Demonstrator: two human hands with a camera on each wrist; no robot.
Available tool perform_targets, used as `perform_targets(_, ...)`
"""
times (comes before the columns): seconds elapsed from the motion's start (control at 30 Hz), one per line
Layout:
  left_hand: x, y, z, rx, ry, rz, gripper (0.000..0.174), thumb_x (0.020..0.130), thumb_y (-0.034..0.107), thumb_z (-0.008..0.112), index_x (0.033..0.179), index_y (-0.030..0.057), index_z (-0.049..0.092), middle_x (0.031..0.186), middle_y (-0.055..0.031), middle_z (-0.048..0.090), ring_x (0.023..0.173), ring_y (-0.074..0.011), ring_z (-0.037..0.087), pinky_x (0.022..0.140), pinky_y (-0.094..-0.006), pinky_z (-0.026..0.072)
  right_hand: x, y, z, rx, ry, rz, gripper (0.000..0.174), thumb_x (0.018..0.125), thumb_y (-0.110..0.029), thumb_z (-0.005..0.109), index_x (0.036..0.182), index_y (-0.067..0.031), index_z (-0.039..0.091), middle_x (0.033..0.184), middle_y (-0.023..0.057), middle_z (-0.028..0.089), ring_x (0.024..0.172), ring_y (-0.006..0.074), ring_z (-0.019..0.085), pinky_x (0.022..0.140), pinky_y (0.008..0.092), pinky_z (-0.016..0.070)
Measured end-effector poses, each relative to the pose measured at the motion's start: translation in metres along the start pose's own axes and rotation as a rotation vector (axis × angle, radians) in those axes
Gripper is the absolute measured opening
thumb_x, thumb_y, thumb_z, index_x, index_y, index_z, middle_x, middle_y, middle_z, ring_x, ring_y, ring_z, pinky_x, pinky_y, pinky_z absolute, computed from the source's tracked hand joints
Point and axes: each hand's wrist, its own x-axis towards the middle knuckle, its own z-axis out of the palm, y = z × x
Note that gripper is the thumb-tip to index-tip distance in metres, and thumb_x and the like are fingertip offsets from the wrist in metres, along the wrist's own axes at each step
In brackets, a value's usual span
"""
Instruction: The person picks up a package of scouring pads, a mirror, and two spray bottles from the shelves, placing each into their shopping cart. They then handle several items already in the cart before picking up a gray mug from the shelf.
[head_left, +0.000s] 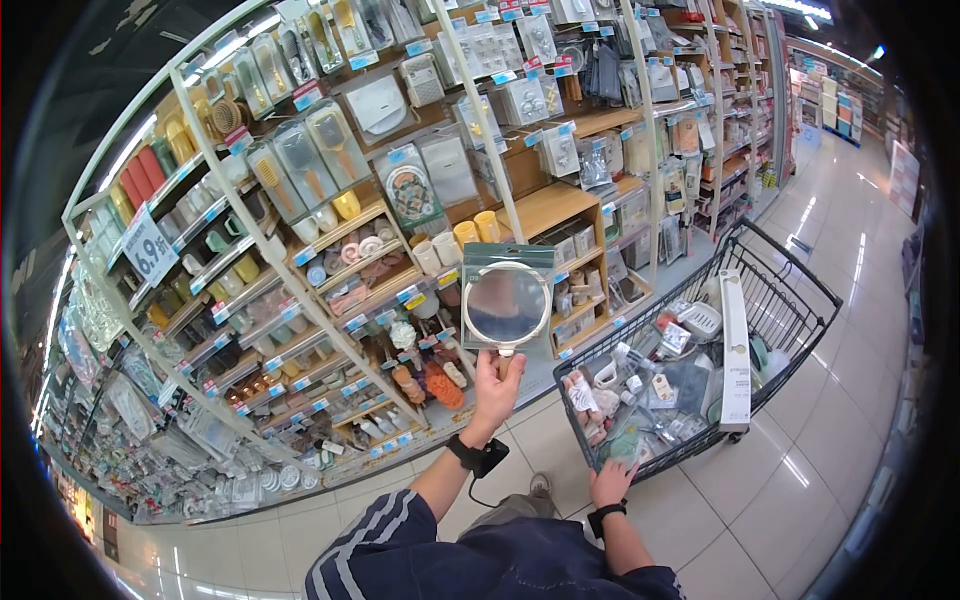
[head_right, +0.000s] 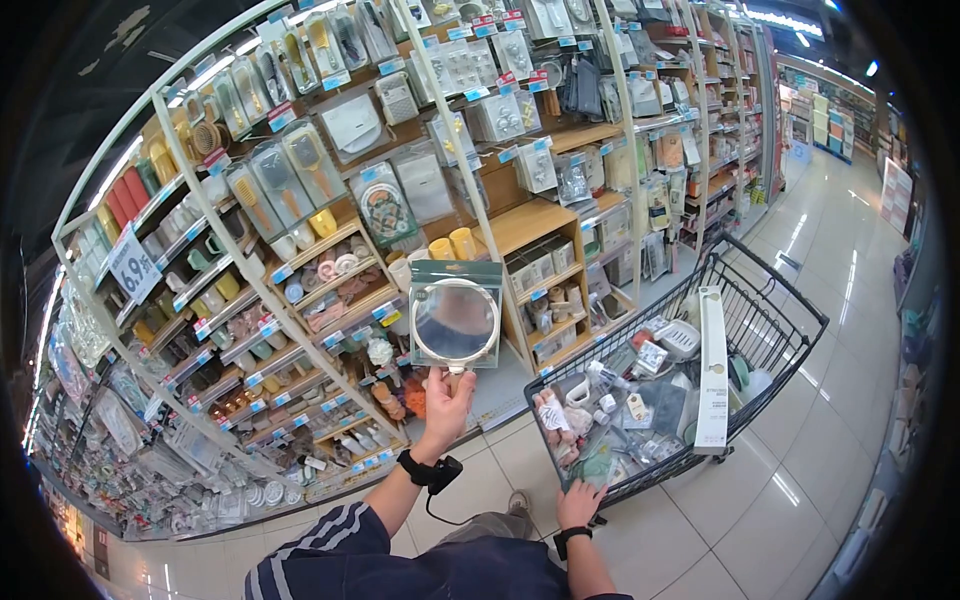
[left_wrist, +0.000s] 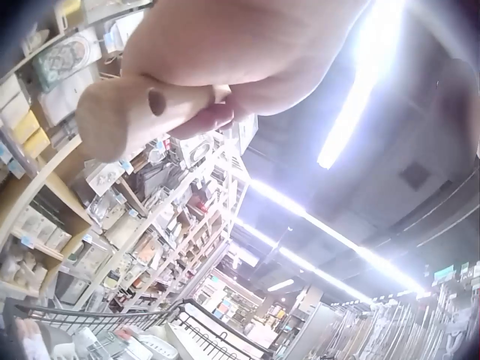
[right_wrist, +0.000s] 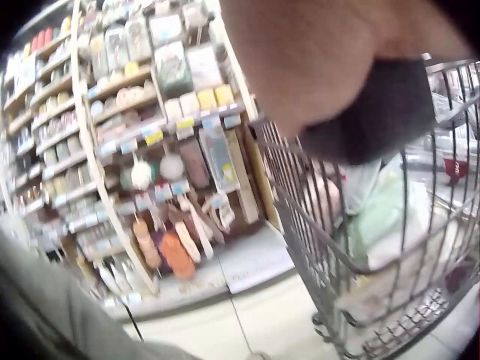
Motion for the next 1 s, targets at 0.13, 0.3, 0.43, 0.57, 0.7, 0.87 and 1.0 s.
perform_targets(0.13,0.046,-0.022,0.014,-0.092,0.029,-0.104,0.028,0.095,0.021,0.059,0.111,0.0035,0.045,0.073,-0.0007,0.054,0.052,-0.0032,0.043,0.045,-0.0186,0.0328,0.002,0.012,0.019,-0.018,0.129,-0.157,0.026,0.081,-0.036,0.066,0.083,-0.0108,0.059,0.087,0.0052,0.060,0.097,0.0265,0.054,0.105,0.0611,0.0237)
perform_targets(0.3,0.110,-0.031,0.030,-0.127,0.009,-0.115,0.023,0.098,0.027,0.053,0.106,0.0059,0.048,0.069,-0.0027,0.055,0.043,-0.0032,0.039,0.037,-0.0193,0.0285,0.030,0.005,0.014,-0.050,0.131,-0.139,0.026,0.082,-0.037,0.065,0.082,-0.0116,0.059,0.084,0.0051,0.059,0.098,0.0257,0.053,0.103,0.0602,0.0247)
perform_targets(0.43,0.172,-0.062,0.042,-0.177,-0.028,-0.122,0.023,0.098,0.027,0.052,0.105,0.0053,0.049,0.071,-0.0043,0.056,0.042,-0.0051,0.039,0.038,-0.0203,0.0301,0.067,0.013,0.025,0.061,0.072,-0.122,0.026,0.082,-0.035,0.064,0.085,-0.0085,0.062,0.086,0.0084,0.063,0.096,0.0296,0.055,0.101,0.0581,0.0256)
perform_targets(0.57,0.227,-0.085,0.058,-0.195,-0.070,-0.136,0.023,0.098,0.026,0.052,0.102,0.0043,0.048,0.073,-0.0062,0.057,0.042,-0.0067,0.040,0.038,-0.0211,0.0315,0.109,0.032,0.045,0.096,0.084,-0.079,0.028,0.080,-0.036,0.066,0.084,-0.0088,0.064,0.084,0.0085,0.064,0.095,0.0289,0.055,0.101,0.0561,0.0264)
perform_targets(0.7,0.279,-0.115,0.081,-0.246,-0.094,-0.120,0.021,0.097,0.024,0.052,0.102,0.0032,0.047,0.074,-0.0076,0.058,0.043,-0.0058,0.039,0.040,-0.0206,0.0321,0.156,0.059,0.058,0.059,0.088,-0.034,0.031,0.079,-0.038,0.067,0.084,-0.0083,0.064,0.084,0.0086,0.064,0.096,0.0291,0.054,0.101,0.0542,0.0274)
perform_targets(0.87,0.325,-0.139,0.108,-0.271,-0.117,-0.086,0.021,0.097,0.022,0.053,0.105,0.0032,0.046,0.077,-0.0081,0.059,0.044,-0.0046,0.039,0.041,-0.0194,0.0323,0.213,0.097,0.062,-0.001,0.098,0.011,0.034,0.079,-0.040,0.065,0.086,-0.0073,0.064,0.085,0.0109,0.064,0.098,0.0319,0.052,0.103,0.0540,0.0264)
perform_targets(1.0,0.351,-0.157,0.131,-0.282,-0.130,-0.079,0.020,0.097,0.022,0.056,0.103,0.0044,0.048,0.077,-0.0040,0.061,0.050,-0.0012,0.039,0.043,-0.0179,0.0291,0.260,0.140,0.069,0.024,0.023,0.044,0.036,0.080,-0.042,0.064,0.089,-0.0073,0.065,0.088,0.0125,0.065,0.099,0.0324,0.053,0.104,0.0546,0.0254)
